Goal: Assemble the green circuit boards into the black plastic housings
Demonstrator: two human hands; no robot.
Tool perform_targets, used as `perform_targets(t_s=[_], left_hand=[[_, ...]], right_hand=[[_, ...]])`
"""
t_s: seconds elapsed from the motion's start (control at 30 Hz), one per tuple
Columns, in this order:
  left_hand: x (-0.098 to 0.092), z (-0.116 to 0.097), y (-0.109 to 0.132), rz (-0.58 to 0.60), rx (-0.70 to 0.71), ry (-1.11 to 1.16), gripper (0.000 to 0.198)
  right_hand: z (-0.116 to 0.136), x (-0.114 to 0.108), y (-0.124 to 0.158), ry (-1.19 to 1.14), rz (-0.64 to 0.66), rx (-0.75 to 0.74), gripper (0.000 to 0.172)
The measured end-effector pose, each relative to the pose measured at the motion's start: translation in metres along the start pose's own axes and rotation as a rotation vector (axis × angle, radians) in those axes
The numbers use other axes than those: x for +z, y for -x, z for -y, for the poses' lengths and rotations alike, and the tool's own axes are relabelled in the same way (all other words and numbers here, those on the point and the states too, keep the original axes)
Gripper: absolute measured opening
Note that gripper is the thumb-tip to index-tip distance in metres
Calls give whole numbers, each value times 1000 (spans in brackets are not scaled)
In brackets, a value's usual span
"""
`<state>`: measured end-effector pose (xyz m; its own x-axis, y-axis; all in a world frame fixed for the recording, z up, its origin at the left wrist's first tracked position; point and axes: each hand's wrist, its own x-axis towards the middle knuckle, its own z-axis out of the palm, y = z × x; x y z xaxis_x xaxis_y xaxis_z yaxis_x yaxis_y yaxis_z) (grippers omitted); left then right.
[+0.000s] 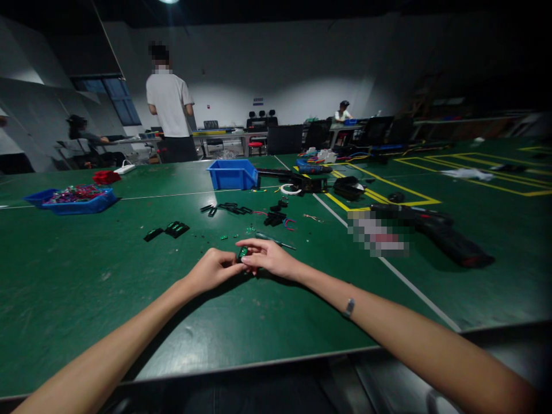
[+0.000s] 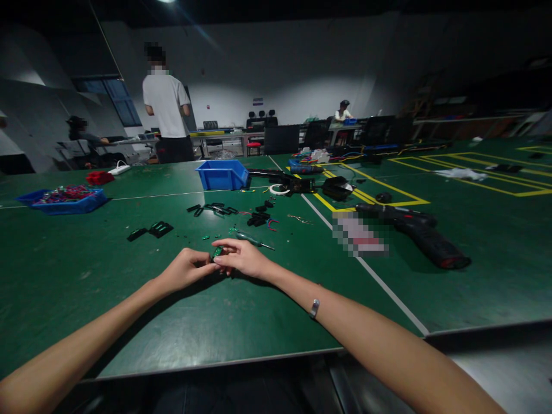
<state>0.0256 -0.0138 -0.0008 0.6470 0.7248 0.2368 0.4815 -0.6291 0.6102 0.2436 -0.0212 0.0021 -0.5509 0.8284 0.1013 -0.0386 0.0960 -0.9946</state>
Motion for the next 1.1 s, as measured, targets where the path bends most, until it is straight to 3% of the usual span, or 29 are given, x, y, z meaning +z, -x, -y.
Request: perform_targets(t_s=[0.5,1.1], left_hand=[[7,-5,2,8,55,-32,44],[-3,-14,4,27,96,-78,39]], right_hand=[[-3,-2,3,116,116,-72,53],[0,1,4,124,99,-106,50]])
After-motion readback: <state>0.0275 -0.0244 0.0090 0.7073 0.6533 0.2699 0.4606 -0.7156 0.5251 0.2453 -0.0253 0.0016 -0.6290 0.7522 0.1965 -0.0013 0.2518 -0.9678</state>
